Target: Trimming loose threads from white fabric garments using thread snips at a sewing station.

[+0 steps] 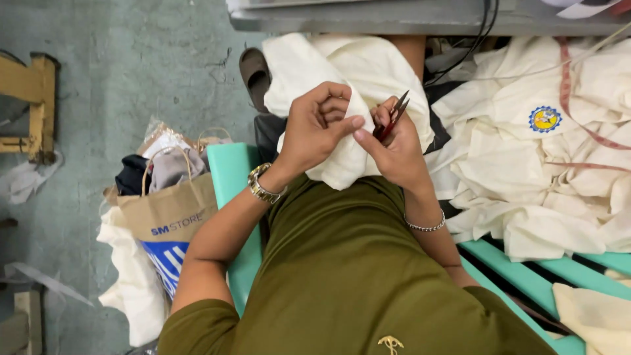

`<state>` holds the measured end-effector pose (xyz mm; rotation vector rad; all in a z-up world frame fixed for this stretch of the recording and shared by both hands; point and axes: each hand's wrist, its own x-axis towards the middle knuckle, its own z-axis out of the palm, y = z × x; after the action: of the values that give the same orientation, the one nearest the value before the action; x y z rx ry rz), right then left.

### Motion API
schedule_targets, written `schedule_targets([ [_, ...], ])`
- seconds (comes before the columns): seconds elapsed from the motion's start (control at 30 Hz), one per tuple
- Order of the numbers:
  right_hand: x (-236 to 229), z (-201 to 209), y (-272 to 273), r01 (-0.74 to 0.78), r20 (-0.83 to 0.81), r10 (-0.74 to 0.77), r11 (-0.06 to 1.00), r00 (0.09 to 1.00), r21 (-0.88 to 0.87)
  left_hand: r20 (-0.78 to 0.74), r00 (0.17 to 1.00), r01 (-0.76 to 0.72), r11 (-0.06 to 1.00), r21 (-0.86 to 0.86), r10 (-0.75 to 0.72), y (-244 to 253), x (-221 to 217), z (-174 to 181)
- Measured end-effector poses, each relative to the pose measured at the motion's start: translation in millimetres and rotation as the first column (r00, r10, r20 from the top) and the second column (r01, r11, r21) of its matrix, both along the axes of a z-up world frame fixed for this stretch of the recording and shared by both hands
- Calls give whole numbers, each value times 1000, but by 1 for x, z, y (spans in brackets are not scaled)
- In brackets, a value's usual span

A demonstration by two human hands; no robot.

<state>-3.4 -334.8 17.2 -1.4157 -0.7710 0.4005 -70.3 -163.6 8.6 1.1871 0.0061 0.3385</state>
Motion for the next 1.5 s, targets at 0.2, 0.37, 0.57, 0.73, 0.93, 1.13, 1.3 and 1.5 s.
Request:
schedule_targets([
  [0.2, -3, 0, 2, 102, 112, -98, 994, 989, -30, 89, 882, -472, 865, 172, 463, 39, -8, 3],
  [0.37, -3, -6, 0, 86, 82, -84, 996, 993, -13, -32, 991, -115, 953, 282, 129, 26, -9, 5],
  [0.57, -8, -6, -3, 129, 168, -121, 991, 978, -38, -15, 998, 62, 989, 136, -60, 6, -3, -22],
  [0.73, -21, 19, -10, 114, -336, -20, 959, 942, 261, 16, 985, -170, 985, 29, 169, -3, -3, -25],
  [0.93, -46, 25, -9, -151, -581, 459, 853, 673, 499, 4, 988, -152, 988, -4, 152, -18, -12, -16],
  [1.13, -53, 15, -1, -57, -557, 207, 960, 804, 273, 23, 992, -125, 992, -28, 126, -22, -22, 18],
  [1.3, -52, 17, -3, -60, -523, 130, 987, 842, 149, 74, 985, -157, 987, 41, 153, -15, -21, 25],
  [1.5, -56, 44, 3, -78, -532, 44, 996, 845, -42, 142, 988, -71, 992, 106, 55, -4, -27, 38],
])
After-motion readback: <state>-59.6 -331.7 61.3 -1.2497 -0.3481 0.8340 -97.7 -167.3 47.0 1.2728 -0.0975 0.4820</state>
